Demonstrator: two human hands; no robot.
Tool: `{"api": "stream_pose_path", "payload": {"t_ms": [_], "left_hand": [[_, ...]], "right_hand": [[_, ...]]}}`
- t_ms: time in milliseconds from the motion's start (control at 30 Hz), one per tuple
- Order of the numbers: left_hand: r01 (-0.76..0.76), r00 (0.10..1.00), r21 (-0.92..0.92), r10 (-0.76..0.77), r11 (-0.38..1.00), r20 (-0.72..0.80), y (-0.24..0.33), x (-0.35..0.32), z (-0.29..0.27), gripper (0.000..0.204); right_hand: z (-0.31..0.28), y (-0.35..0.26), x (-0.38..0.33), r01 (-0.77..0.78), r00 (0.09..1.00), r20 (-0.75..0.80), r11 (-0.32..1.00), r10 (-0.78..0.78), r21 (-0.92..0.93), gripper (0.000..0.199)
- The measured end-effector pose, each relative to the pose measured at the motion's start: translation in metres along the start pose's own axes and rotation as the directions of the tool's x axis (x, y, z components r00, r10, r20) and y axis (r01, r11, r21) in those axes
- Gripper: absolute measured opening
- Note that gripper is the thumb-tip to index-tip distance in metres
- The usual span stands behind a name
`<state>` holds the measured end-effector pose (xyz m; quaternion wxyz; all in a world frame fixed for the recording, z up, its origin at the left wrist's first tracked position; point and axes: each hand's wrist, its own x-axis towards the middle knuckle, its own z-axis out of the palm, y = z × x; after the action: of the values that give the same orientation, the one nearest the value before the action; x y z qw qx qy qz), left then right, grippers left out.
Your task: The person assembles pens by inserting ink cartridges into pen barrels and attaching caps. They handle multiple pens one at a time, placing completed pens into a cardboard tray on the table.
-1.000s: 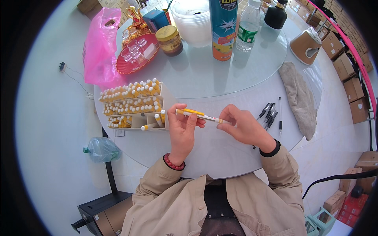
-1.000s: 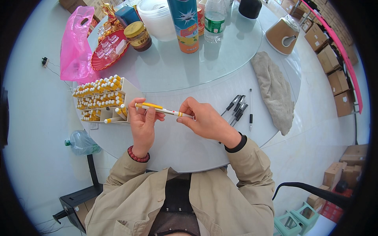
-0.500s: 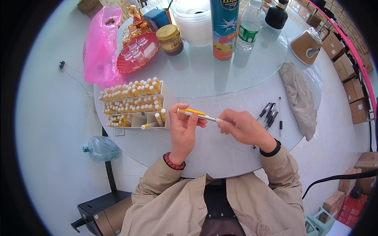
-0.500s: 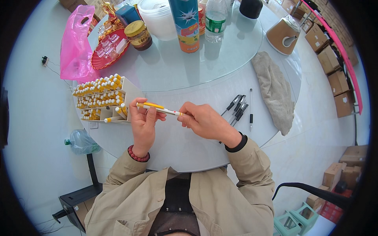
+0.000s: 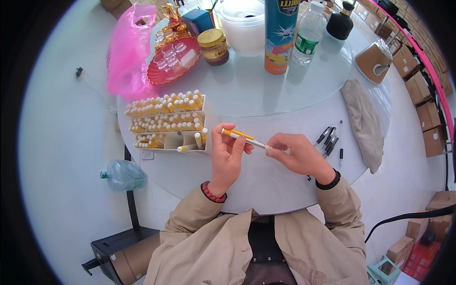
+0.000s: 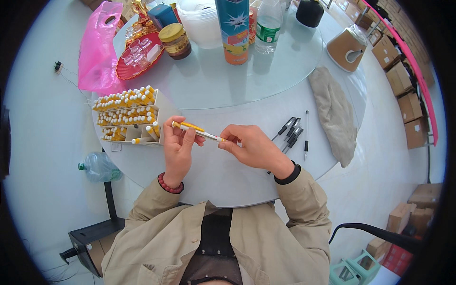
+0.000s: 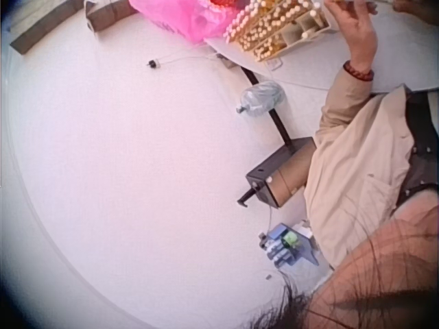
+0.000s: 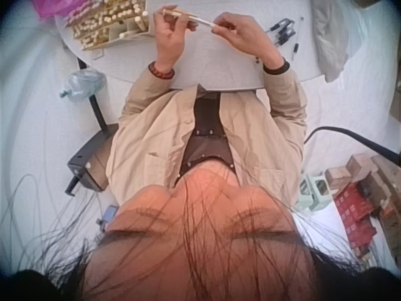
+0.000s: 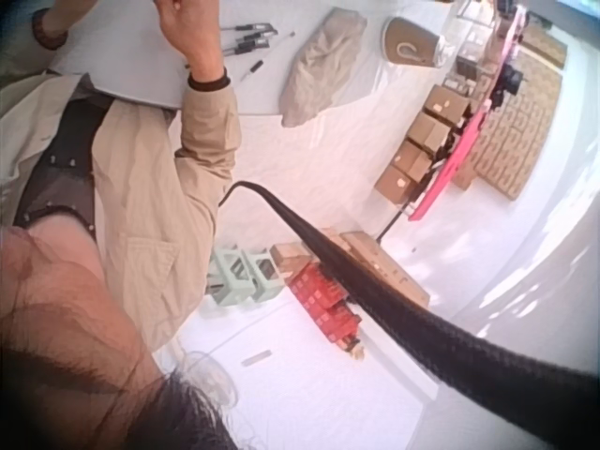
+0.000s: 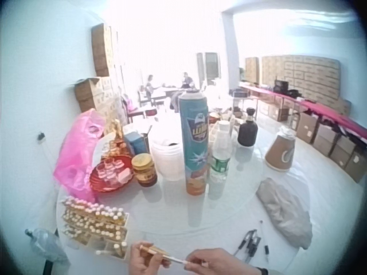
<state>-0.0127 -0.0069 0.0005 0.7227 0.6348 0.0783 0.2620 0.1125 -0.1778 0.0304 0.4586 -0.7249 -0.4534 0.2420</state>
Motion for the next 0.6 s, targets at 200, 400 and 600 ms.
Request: {"api": "stream_pose_path", "payload": {"t_ms": [200,400,600], "left_hand": [[-0.11,0.993,0.322,0.088,0.94,0.081,0.011,-0.004,0.001,0.056],[-0.517,0.688,0.793,0.707,0.321,0.162,0.059,-0.027,-0.048,0.026],[-0.157,0.931,0.834,0.361,0.528,-0.053,0.094,-0.025,-0.092,0.036]], "right_hand": [[0.01,0.001,0.004,0.192,0.976,-0.096,0.98,-0.197,-0.059,0.015],[0.008,0.009,0.006,0.195,0.972,-0.139,0.98,-0.189,0.036,0.016],[0.009,0.012,0.01,0.181,0.982,-0.079,0.976,-0.172,0.118,0.012]]}}
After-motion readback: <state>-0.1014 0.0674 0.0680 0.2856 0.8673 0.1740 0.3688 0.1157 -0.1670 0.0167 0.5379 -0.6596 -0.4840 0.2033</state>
